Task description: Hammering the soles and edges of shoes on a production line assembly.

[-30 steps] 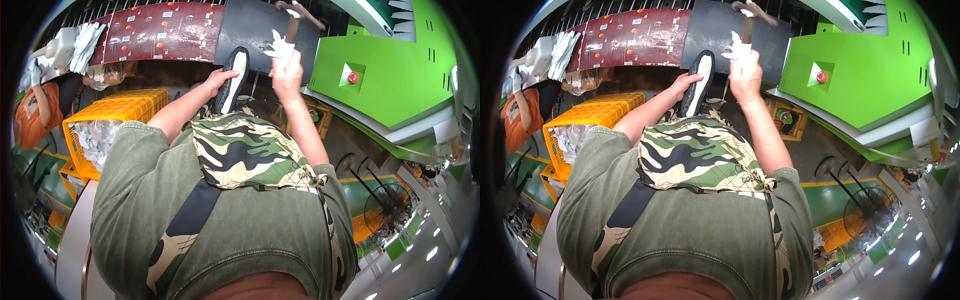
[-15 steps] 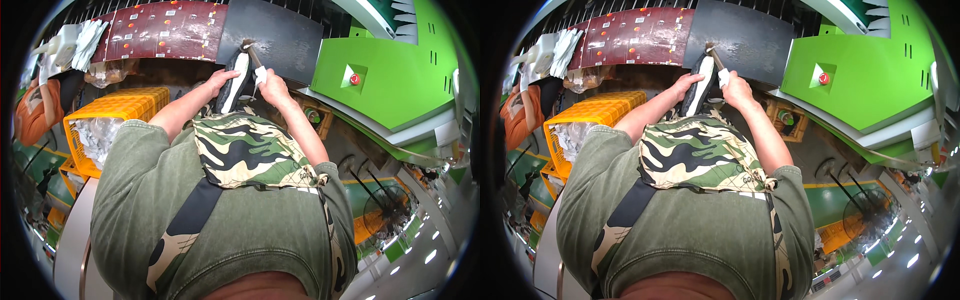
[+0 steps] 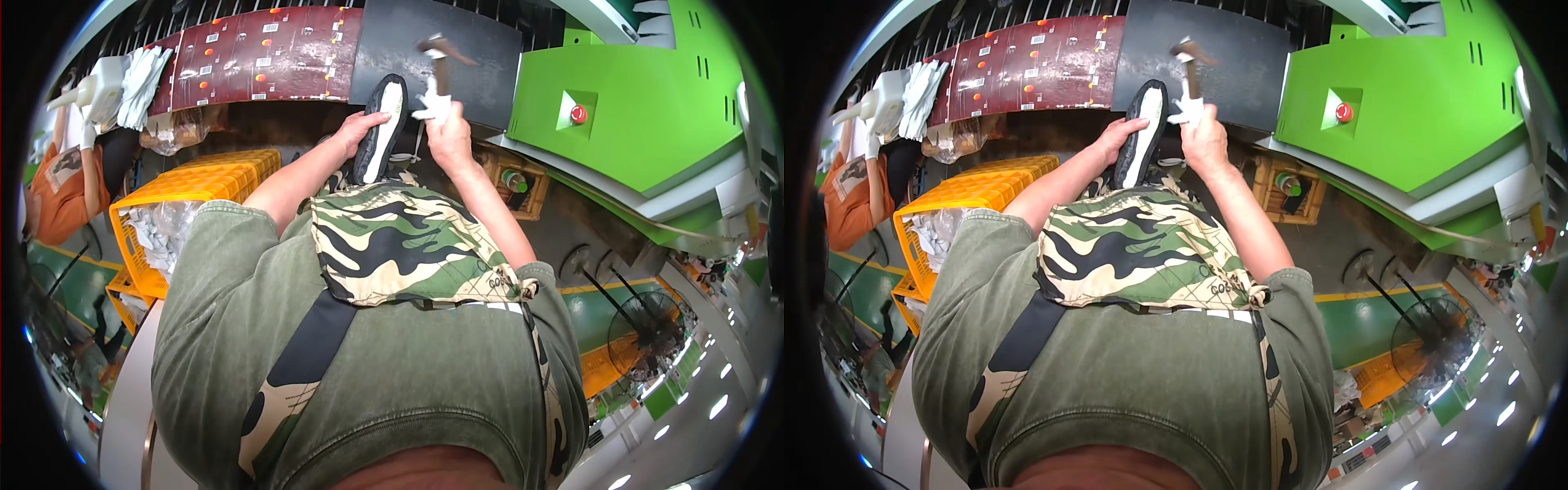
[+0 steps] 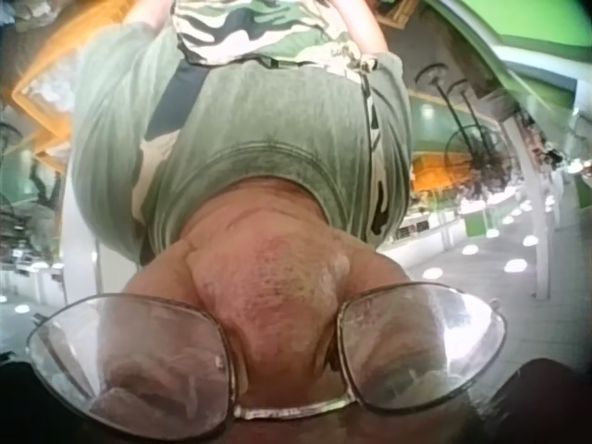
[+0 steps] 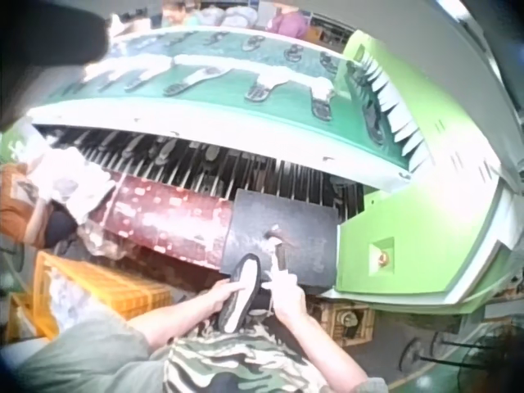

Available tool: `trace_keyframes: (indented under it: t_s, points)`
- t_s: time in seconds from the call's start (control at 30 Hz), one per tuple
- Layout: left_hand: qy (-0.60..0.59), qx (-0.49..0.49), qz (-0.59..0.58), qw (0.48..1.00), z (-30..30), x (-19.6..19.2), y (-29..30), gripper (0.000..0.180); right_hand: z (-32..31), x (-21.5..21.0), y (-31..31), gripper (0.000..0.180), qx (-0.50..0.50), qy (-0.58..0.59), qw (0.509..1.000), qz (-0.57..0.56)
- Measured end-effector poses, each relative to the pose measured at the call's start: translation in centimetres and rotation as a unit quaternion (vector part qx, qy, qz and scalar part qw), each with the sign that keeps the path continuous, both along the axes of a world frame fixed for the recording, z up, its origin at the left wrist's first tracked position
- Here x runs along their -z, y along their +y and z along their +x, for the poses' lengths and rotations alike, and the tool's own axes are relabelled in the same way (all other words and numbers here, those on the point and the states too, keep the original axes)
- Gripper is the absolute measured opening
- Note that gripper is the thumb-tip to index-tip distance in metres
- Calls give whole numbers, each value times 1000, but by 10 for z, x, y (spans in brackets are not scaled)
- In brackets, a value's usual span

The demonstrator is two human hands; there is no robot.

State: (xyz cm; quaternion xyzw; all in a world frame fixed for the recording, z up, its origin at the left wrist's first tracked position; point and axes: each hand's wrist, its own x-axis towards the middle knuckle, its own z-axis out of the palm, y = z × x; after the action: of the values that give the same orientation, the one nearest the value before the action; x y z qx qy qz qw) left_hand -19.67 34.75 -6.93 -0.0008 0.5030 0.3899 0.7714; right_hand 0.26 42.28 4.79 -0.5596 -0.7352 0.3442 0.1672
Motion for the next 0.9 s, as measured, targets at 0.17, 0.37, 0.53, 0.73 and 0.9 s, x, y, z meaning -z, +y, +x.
trace_keyframes:
  t_s: [0.17, 0.37, 0.53, 0.73, 0.9]
  points:
    - [9, -18, 15, 1000, -1, -3, -1, 52, 12, 1, 1, 36, -50, -58, 982, -171]
    - [16, -9, 12, 1000, -1, -14, 5, 53, 10, 8, 13, 38, -37, -143, 969, -198]
    - [66, 27, 30, 997, -25, -33, 26, 47, 33, -6, 11, 36, 54, 2, 983, -178]
    - [18, -224, 135, 965, -51, -81, 73, 38, 70, -19, 8, 29, 111, 71, 981, -146]
    - [-34, -216, 223, 950, -67, -80, 77, 43, 45, -27, 7, 35, 98, 128, 986, 47]
